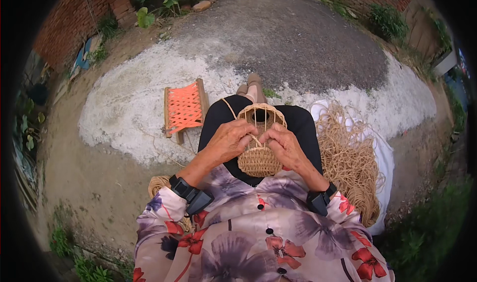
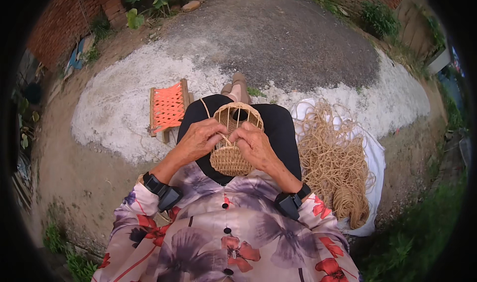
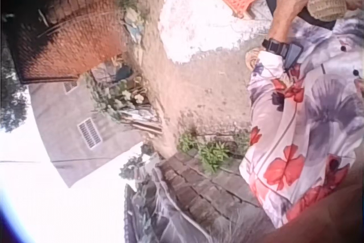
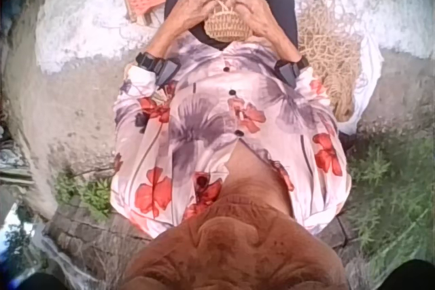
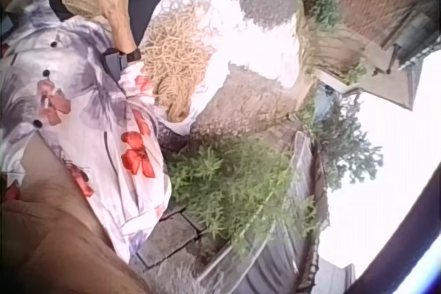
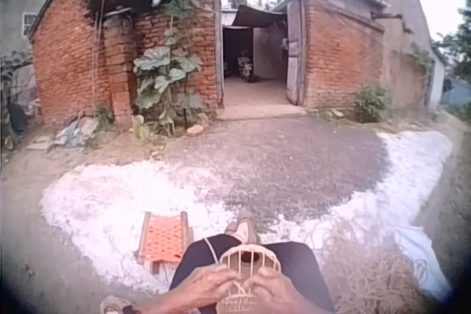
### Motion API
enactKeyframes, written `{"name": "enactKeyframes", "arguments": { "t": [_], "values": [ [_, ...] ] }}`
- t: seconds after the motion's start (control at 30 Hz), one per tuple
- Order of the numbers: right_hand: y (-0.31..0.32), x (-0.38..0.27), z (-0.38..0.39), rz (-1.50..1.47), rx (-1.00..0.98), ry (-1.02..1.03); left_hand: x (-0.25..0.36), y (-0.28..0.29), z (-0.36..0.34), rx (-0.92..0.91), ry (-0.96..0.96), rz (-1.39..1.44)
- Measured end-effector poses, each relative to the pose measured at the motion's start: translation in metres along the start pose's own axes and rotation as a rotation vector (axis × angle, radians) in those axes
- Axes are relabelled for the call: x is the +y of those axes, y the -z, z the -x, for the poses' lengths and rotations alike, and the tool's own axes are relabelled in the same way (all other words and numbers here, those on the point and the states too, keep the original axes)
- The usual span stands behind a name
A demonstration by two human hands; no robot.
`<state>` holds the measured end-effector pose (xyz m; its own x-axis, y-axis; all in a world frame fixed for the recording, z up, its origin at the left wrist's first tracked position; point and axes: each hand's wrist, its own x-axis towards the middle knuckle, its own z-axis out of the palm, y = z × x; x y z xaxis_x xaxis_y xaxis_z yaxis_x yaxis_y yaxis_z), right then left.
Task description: Weaving a small round basket using thin flexible strips of bamboo or rattan.
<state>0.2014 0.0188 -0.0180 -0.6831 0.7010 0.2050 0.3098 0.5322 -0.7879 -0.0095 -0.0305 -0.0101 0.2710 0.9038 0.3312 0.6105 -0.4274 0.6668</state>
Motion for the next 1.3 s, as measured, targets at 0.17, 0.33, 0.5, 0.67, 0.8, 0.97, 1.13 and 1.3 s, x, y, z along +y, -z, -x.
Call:
{"name": "enactKeyframes", "arguments": {
  "t": [0.17, 0.33, 0.5, 0.67, 0.8, 0.97, 1.13, 1.3],
  "values": [
    [0.004, 0.006, 0.000, -0.181, -0.037, 0.022, 0.005, 0.012, 0.018, -0.073, 0.217, 0.204],
    [0.007, -0.004, -0.007, -0.257, 0.011, -0.033, -0.011, -0.002, 0.035, -0.125, 0.637, 0.486],
    [0.008, -0.007, -0.006, -0.161, -0.049, -0.094, -0.009, -0.012, 0.027, -0.166, 0.631, 0.672],
    [0.007, 0.013, -0.008, -0.620, 0.180, -0.320, -0.020, -0.011, -0.007, -0.222, 0.649, 0.812],
    [0.004, 0.035, -0.027, -0.869, 0.232, -0.327, -0.037, 0.003, -0.041, -0.275, 0.692, 0.847],
    [-0.007, 0.030, -0.028, -0.939, 0.304, -0.299, -0.050, 0.001, -0.039, -0.267, 0.750, 0.935],
    [-0.007, 0.050, 0.002, -0.902, 0.293, -0.344, -0.026, -0.027, -0.008, -0.282, 0.602, 0.783],
    [-0.008, 0.038, 0.023, -0.586, 0.311, -0.282, -0.009, -0.026, 0.007, -0.242, 0.615, 0.703]
  ]
}}
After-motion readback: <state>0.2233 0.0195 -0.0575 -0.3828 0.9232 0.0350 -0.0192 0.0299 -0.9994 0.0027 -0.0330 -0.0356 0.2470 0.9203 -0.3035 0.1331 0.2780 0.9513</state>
